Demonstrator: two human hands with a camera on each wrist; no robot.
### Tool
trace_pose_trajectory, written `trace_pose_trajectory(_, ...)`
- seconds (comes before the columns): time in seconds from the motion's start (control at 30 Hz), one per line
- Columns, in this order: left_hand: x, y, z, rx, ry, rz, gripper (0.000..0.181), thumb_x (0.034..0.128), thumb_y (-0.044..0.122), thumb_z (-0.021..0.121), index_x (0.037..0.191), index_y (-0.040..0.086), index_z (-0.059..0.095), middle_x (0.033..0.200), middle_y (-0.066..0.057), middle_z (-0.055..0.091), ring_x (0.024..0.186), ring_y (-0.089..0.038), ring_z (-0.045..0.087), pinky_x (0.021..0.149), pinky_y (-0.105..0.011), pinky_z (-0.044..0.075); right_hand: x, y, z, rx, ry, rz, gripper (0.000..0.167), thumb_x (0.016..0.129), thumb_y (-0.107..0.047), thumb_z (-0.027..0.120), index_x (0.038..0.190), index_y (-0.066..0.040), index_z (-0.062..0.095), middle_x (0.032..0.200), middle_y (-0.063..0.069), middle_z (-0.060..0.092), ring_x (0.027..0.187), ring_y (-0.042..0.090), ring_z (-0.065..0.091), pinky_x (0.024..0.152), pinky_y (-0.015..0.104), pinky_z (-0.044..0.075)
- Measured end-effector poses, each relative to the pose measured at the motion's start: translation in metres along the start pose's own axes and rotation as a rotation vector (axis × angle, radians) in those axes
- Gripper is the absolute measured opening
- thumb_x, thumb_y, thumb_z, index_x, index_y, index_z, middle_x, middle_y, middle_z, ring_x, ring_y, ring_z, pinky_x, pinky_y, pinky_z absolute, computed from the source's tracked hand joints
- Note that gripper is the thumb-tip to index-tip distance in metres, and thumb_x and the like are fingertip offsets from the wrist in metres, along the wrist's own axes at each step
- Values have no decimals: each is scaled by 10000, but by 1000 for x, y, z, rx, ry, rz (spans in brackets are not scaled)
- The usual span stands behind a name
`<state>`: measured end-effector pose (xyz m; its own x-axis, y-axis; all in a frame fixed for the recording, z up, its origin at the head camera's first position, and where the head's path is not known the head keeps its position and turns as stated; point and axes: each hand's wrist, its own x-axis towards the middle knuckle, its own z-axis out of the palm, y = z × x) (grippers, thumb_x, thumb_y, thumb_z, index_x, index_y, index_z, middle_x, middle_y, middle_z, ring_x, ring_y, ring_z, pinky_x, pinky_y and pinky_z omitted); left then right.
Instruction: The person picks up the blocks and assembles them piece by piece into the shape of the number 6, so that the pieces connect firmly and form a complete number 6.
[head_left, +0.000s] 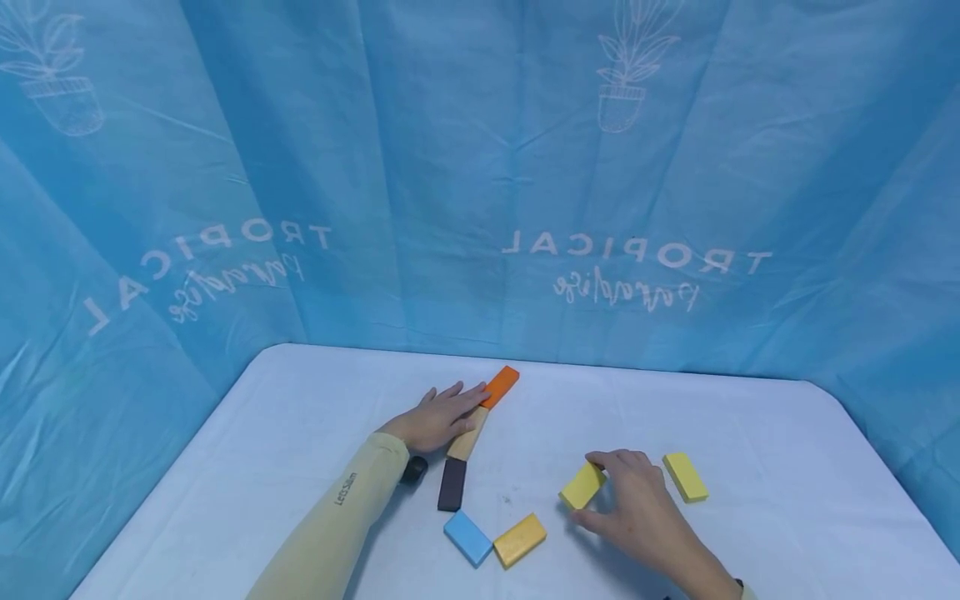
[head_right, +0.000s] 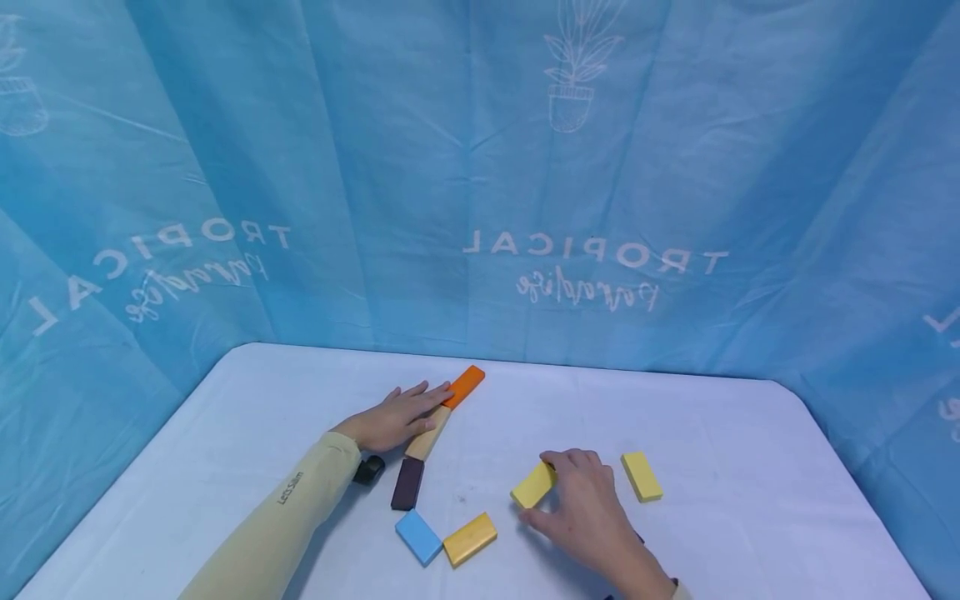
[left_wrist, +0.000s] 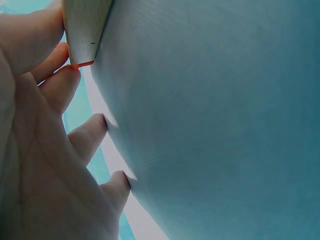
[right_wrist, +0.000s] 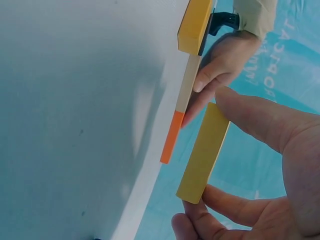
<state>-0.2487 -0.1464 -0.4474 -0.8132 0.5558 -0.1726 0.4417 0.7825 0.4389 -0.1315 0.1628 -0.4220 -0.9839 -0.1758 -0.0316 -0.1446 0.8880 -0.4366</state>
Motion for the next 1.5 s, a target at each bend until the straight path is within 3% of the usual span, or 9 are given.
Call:
trace_pose_trajectory(0.4,-1,-1,2,-11,9,7,570,1084,342,448,1606,189,282,1663,7,225,1531,-331,148,1201,-611,88,4,-8,9,60,-66,14,747,632,-425,952,1246,-104,675,1214,50,635,1209,281,525,1003,527,449)
trace_pose_trajectory(1.03,-3,0,4,0,12,2,558,1088,332,437,1604,179,291,1658,2,242,1529,-332,155,1202,-606,92,10,-12,15,33,-100,-102,731,623,-361,966,1252,-127,677,1192,21,632,1181,278,533,969,526,475)
trace_pose_trajectory(1.5,-1,2,0,11,14,-2,564,1084,337,450,1604,189,291,1658,8,240,1528,-336,159,1202,-607,90,19,-13,16,25,-153,-135,731,629,-328,966,1268,-129,673,1183,5,626,1184,274,527,995,543,462)
